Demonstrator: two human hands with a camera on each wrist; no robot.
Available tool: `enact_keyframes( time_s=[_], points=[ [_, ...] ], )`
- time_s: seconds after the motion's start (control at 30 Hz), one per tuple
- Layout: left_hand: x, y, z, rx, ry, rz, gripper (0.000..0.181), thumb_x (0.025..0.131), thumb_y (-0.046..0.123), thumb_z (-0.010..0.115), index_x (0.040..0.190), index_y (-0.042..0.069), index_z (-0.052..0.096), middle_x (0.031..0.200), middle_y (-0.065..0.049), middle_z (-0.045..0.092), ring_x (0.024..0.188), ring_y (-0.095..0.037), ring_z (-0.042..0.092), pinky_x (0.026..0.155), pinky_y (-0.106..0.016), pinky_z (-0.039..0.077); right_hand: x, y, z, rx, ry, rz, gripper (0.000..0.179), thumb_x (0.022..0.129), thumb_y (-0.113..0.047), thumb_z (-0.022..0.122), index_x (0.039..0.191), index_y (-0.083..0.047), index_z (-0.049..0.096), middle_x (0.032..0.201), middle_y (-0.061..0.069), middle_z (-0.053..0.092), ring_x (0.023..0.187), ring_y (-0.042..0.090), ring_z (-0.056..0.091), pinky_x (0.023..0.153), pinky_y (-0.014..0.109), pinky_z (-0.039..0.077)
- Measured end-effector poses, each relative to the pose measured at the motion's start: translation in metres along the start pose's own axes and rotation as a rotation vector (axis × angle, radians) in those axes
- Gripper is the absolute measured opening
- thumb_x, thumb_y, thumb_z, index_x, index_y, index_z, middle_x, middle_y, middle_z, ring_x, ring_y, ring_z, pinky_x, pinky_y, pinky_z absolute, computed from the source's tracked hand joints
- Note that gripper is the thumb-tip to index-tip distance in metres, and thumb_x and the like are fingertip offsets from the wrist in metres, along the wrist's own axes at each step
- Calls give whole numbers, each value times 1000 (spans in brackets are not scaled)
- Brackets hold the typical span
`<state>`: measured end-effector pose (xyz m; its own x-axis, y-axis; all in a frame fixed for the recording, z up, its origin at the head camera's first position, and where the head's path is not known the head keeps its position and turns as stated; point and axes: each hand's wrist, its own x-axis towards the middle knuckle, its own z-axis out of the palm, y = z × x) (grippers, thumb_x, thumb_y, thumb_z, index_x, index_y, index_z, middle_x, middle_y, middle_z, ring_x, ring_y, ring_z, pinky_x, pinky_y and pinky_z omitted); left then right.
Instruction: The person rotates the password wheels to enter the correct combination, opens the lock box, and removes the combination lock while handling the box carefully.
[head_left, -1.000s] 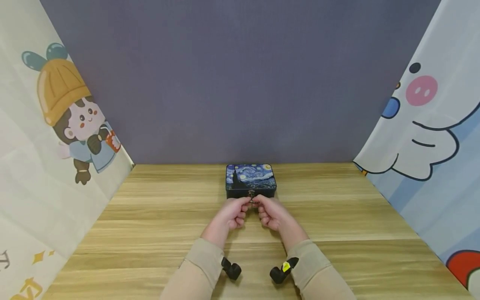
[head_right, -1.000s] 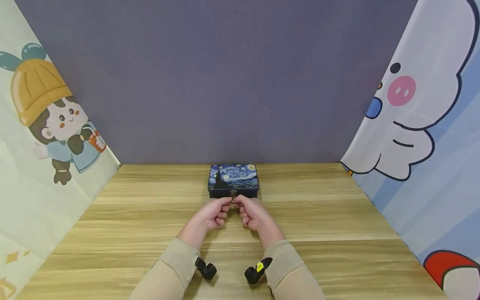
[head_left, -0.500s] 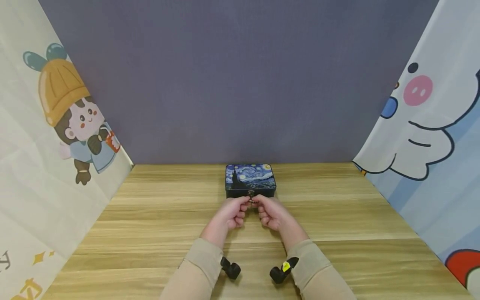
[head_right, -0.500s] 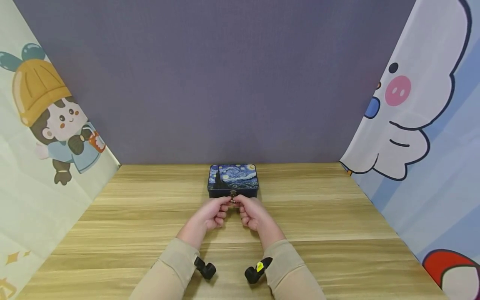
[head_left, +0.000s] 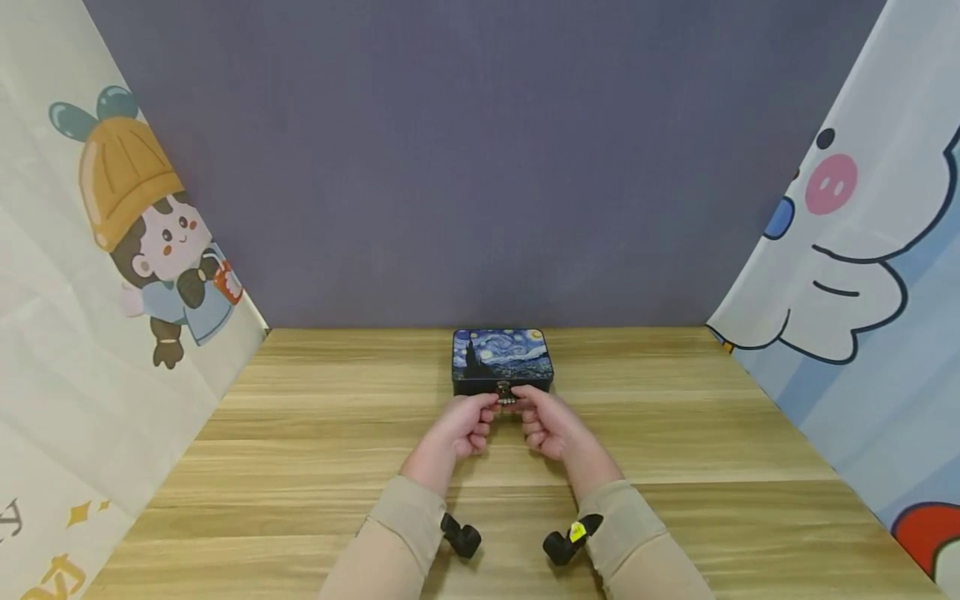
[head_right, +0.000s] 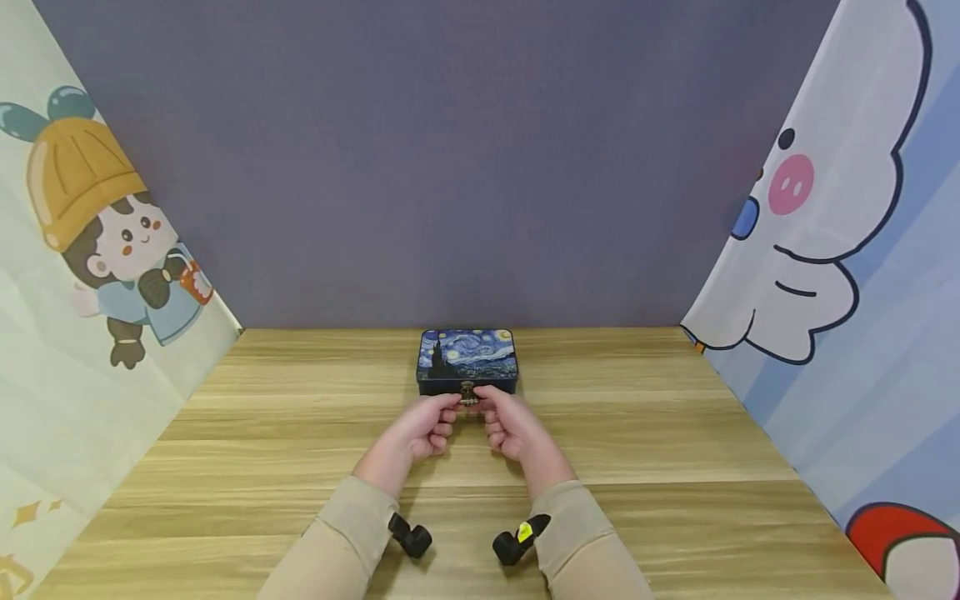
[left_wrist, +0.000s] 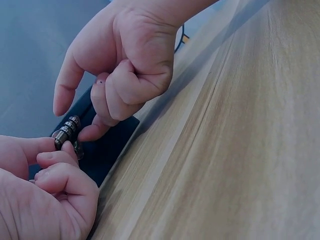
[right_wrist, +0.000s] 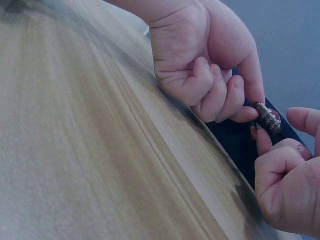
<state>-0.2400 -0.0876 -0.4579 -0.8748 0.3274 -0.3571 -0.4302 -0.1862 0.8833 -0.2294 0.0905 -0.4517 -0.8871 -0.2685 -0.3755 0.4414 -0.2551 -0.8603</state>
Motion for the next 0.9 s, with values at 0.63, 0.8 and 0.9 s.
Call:
enact_keyframes(
  time_s=[0.63,0.8,0.9],
  points=[
    [0,1,0,29,-7,0,21,101,24,59,89,7,55,65,7,40,47,-3,27,43,-18,20,2,5,6,10,3,-5,16,93,-17,59,79,-10,57,55,-11,30,42,0,25,38,14,20],
    [-1,1,0,42,-5,3,22,101,25,59,88,7,55,65,7,39,47,-4,26,43,-18,20,3,6,7,8,19,-7,16,92,-16,60,77,-10,57,55,-10,29,42,1,25,38,14,19],
    [0,1,0,50,-5,6,22,101,25,58,91,6,57,65,6,39,47,-4,25,43,-19,20,4,6,7,8,21,-12,17,92,-15,62,76,-11,56,55,-10,30,42,1,25,38,15,20]
  ],
)
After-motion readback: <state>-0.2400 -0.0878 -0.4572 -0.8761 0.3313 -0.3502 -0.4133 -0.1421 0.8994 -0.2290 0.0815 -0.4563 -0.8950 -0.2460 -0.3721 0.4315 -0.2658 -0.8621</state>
